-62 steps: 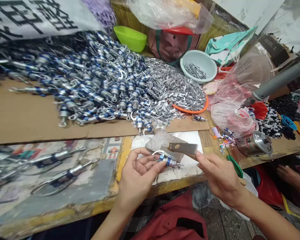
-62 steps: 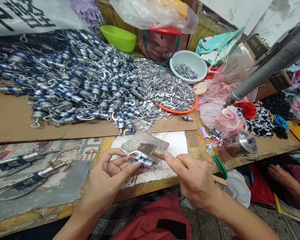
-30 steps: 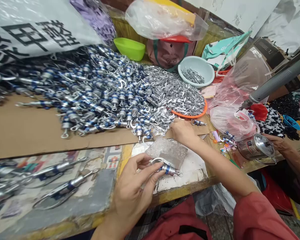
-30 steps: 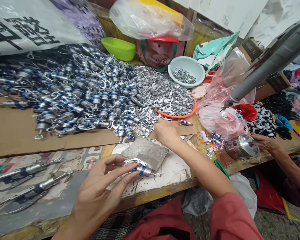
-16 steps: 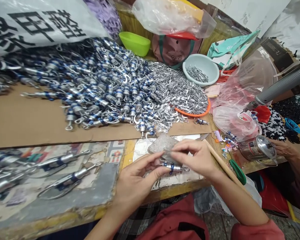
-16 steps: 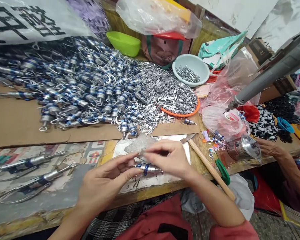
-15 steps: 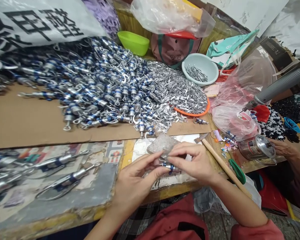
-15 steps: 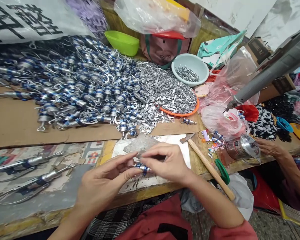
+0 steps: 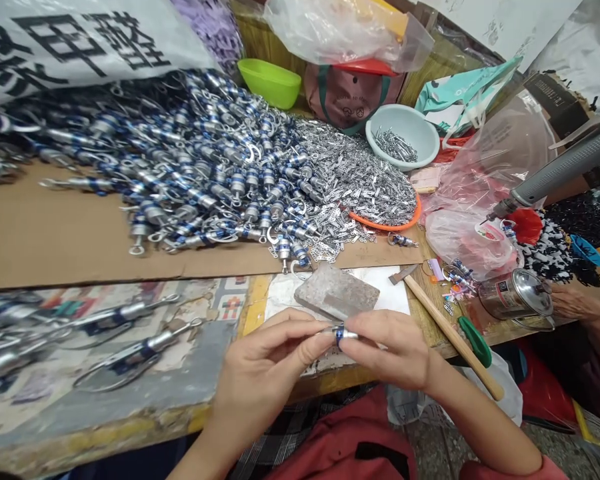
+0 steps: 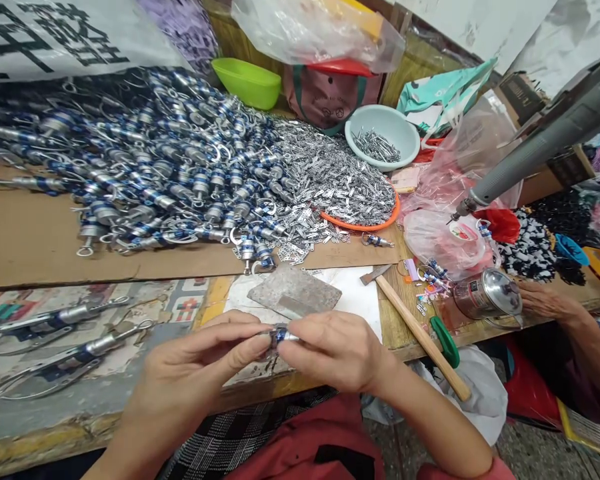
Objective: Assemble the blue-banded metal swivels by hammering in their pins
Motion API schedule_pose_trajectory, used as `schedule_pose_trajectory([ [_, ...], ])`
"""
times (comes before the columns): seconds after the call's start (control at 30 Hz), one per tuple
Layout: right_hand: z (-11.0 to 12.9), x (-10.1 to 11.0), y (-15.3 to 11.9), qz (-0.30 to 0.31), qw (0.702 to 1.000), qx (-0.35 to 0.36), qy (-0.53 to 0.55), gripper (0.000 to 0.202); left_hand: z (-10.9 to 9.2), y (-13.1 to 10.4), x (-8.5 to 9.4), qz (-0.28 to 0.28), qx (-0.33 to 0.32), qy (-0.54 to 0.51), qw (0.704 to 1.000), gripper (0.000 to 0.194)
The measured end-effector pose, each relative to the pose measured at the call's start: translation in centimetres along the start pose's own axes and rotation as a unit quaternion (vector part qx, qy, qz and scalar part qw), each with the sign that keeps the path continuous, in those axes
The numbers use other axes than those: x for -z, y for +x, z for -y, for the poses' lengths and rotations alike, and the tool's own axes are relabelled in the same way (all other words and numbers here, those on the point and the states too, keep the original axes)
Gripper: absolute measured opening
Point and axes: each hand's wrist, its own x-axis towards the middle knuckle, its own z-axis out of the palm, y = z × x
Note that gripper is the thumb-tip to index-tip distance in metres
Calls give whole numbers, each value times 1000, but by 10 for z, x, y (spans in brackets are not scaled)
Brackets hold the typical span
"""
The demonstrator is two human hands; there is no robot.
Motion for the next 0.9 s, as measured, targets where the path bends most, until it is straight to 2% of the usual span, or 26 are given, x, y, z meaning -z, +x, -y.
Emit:
schedule_pose_trajectory([
  [0.13,-3,3,-1,8,999,23,-25,15,-11,4,1,-16,-86,99,991,18],
  [0.27,-4,-1,-2,-21,1000,-6,-18,17,-17,6,5,15,-81,116,990,14],
  [0.37,0,-5,-4,-31,998,-50,0,18,-14,4,5,16,-18,85,996,7],
  [0.43,5,-6,-4,-37,996,-85,21,14,-10,0,3,0,61,39,997,9],
  [0.53,10,-4,0,-46,985,-154,71,13,-2,-6,-4,-35,166,-55,984,40],
  [0.6,5,0,5,-6,973,-199,117,15,2,-8,-7,-54,192,-87,976,56],
  [0.67,-12,4,12,63,960,-254,95,14,5,-7,-10,-63,203,-91,973,58],
  [0.73,-41,5,20,126,934,-332,-43,16,7,-5,-13,-68,206,-99,971,59],
  [0.77,-57,4,24,149,901,-376,-154,19,6,-4,-15,-73,204,-108,970,60],
  [0.83,-88,-2,31,173,861,-415,-240,24,5,-2,-18,-79,200,-124,969,61],
  [0.9,-110,-10,35,199,844,-421,-267,26,3,-1,-20,-80,204,-134,967,63],
])
